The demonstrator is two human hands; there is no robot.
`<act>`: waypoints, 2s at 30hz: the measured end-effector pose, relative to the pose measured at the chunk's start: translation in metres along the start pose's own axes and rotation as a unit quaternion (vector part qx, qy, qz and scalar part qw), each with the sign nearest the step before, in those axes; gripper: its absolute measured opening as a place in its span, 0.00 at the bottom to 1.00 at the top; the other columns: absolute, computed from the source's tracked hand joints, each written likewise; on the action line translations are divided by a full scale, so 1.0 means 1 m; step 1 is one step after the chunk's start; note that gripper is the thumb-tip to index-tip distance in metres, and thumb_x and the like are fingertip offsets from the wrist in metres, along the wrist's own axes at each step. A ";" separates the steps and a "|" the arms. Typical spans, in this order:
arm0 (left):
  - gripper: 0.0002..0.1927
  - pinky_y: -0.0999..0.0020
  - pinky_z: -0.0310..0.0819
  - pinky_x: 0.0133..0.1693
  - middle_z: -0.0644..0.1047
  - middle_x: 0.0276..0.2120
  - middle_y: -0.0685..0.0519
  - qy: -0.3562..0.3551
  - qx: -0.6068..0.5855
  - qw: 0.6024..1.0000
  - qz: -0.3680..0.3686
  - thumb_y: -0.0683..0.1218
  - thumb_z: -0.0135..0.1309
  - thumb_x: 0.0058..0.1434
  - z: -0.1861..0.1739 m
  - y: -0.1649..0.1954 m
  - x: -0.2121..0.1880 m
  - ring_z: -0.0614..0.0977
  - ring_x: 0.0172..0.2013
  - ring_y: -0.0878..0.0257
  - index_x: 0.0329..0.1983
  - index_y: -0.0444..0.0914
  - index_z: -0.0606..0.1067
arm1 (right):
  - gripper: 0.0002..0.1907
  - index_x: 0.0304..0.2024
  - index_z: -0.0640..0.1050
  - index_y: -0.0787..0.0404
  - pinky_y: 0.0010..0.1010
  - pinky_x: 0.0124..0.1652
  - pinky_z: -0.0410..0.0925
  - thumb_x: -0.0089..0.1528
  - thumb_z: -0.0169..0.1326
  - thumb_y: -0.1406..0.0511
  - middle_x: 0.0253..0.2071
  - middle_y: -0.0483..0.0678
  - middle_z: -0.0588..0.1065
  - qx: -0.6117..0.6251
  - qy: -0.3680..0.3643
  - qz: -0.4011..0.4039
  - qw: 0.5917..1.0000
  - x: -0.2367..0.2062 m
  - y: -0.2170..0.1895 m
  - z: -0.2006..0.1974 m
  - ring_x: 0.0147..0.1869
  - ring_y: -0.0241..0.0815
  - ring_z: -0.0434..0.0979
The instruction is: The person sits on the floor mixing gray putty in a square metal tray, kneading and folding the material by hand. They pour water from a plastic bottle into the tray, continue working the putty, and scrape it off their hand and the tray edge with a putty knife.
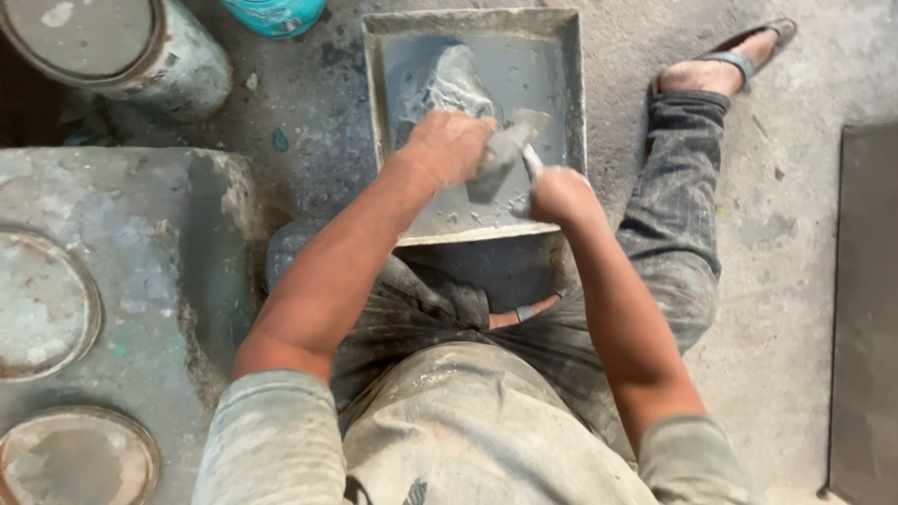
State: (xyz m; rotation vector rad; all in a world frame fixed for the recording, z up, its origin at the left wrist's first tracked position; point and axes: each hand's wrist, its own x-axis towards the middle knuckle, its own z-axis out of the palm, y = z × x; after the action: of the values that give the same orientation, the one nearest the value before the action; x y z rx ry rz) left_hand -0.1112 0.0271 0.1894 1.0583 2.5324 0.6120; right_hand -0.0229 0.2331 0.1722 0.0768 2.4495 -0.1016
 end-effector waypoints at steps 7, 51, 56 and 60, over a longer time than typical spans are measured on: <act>0.09 0.49 0.76 0.44 0.82 0.36 0.43 -0.005 -0.004 1.000 0.021 0.47 0.59 0.59 0.003 0.026 0.005 0.83 0.42 0.44 0.41 0.40 0.77 | 0.17 0.47 0.78 0.62 0.45 0.45 0.74 0.56 0.59 0.64 0.40 0.59 0.81 -0.045 -0.051 -0.033 0.997 0.041 0.003 0.015 0.45 0.58 0.82; 0.20 0.56 0.74 0.52 0.83 0.48 0.47 -0.216 0.165 0.962 -0.024 0.54 0.43 0.69 -0.007 0.020 0.058 0.84 0.50 0.54 0.47 0.41 0.83 | 0.32 0.76 0.57 0.52 0.39 0.18 0.65 0.70 0.45 0.72 0.40 0.68 0.77 -0.401 0.027 0.049 0.914 0.026 0.003 -0.004 0.37 0.63 0.79; 0.30 0.61 0.69 0.54 0.82 0.50 0.48 -0.236 0.233 0.943 -0.022 0.64 0.34 0.76 -0.031 0.018 0.061 0.82 0.54 0.56 0.54 0.40 0.81 | 0.44 0.81 0.52 0.46 0.44 0.19 0.65 0.64 0.48 0.70 0.39 0.71 0.77 -0.363 0.064 0.039 0.929 0.009 0.002 -0.002 0.36 0.66 0.79; 0.28 0.54 0.71 0.53 0.82 0.52 0.46 -0.314 0.250 0.915 -0.028 0.63 0.41 0.73 -0.033 0.039 0.069 0.83 0.53 0.52 0.58 0.41 0.80 | 0.32 0.48 0.84 0.71 0.39 0.22 0.62 0.78 0.33 0.55 0.33 0.69 0.79 -0.523 0.146 0.054 0.838 0.015 0.002 -0.001 0.33 0.62 0.79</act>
State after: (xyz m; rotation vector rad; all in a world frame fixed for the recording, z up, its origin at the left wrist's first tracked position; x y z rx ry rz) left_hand -0.1495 0.0937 0.2275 1.1002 2.1467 -0.3810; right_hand -0.0344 0.2356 0.1632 -0.2709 2.4400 1.3732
